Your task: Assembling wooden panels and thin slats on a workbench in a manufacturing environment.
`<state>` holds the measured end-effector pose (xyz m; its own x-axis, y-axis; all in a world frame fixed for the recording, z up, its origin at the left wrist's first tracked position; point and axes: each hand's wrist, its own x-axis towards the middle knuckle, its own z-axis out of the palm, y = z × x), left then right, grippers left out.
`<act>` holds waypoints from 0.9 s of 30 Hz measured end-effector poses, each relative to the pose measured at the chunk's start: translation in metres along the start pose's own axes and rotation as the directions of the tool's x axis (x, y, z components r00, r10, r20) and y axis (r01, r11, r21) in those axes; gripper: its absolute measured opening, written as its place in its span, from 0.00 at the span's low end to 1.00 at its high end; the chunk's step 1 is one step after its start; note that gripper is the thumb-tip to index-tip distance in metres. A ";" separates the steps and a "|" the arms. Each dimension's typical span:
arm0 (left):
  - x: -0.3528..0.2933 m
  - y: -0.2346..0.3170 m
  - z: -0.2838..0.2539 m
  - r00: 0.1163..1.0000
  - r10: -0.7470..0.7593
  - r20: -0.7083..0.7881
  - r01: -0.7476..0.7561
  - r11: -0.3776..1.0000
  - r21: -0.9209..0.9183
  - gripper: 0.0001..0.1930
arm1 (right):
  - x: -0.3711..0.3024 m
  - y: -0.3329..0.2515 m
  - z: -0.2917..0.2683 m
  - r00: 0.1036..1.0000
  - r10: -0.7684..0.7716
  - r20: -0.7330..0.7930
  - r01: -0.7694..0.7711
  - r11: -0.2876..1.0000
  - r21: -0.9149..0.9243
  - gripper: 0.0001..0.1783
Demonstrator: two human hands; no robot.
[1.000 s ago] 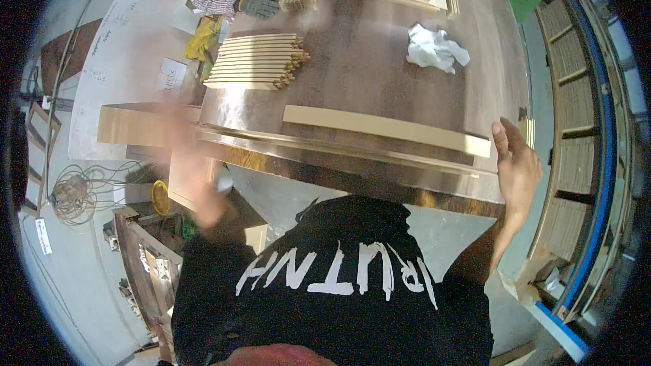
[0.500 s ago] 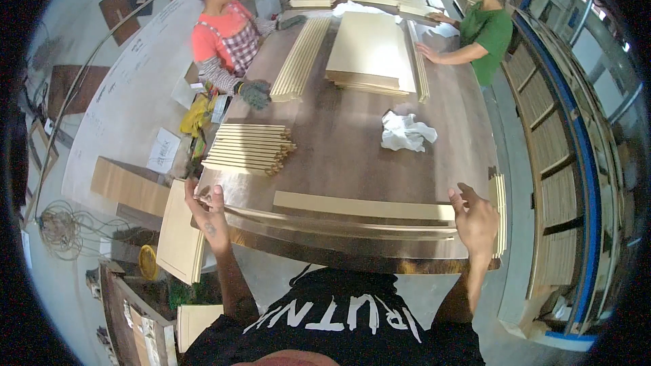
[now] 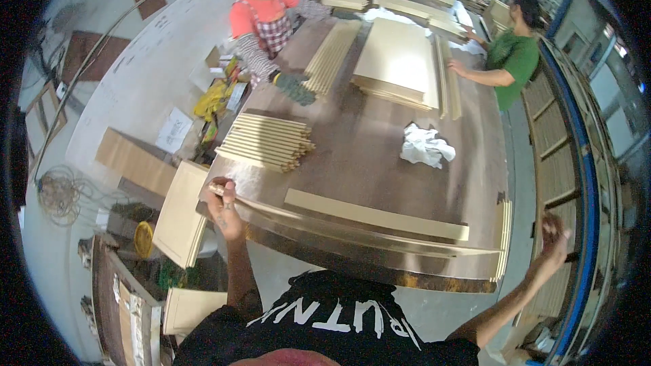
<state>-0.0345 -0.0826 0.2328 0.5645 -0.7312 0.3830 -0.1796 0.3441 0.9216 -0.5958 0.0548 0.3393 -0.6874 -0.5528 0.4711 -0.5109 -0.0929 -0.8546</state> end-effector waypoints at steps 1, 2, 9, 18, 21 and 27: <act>0.000 0.002 0.000 1.000 -0.005 0.012 0.005 1.000 0.004 0.11 | 0.006 0.023 -0.016 0.993 0.085 -0.076 -0.074 0.987 0.145 0.36; 0.001 0.004 -0.002 1.000 -0.008 0.026 0.008 1.000 0.009 0.11 | 0.009 0.048 -0.029 0.973 0.185 -0.140 -0.138 0.947 0.291 0.38; 0.006 0.003 -0.004 1.000 -0.016 -0.024 0.016 1.000 0.003 0.12 | -0.101 0.186 0.084 0.579 0.483 0.657 -0.799 0.497 0.338 0.38; 0.021 -0.022 -0.027 0.998 -0.032 0.062 0.032 0.999 0.004 0.27 | -0.122 0.173 0.114 0.553 0.513 0.657 -0.801 0.544 0.250 0.41; 0.018 -0.078 -0.041 0.958 -0.267 0.107 0.285 0.934 -0.217 0.38 | -0.133 0.212 0.105 0.513 0.472 0.717 -0.828 0.493 0.268 0.41; -0.034 -0.237 -0.067 0.684 -0.715 0.146 0.729 0.677 -0.099 0.42 | -0.128 0.237 0.099 0.301 0.371 0.878 -0.876 0.472 0.101 0.46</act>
<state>0.0431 -0.0994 -0.0027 0.3969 -0.8319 -0.3878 0.3701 -0.2416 0.8970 -0.5775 0.0217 0.0544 0.0569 -0.9286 -0.3668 0.4129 0.3564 -0.8381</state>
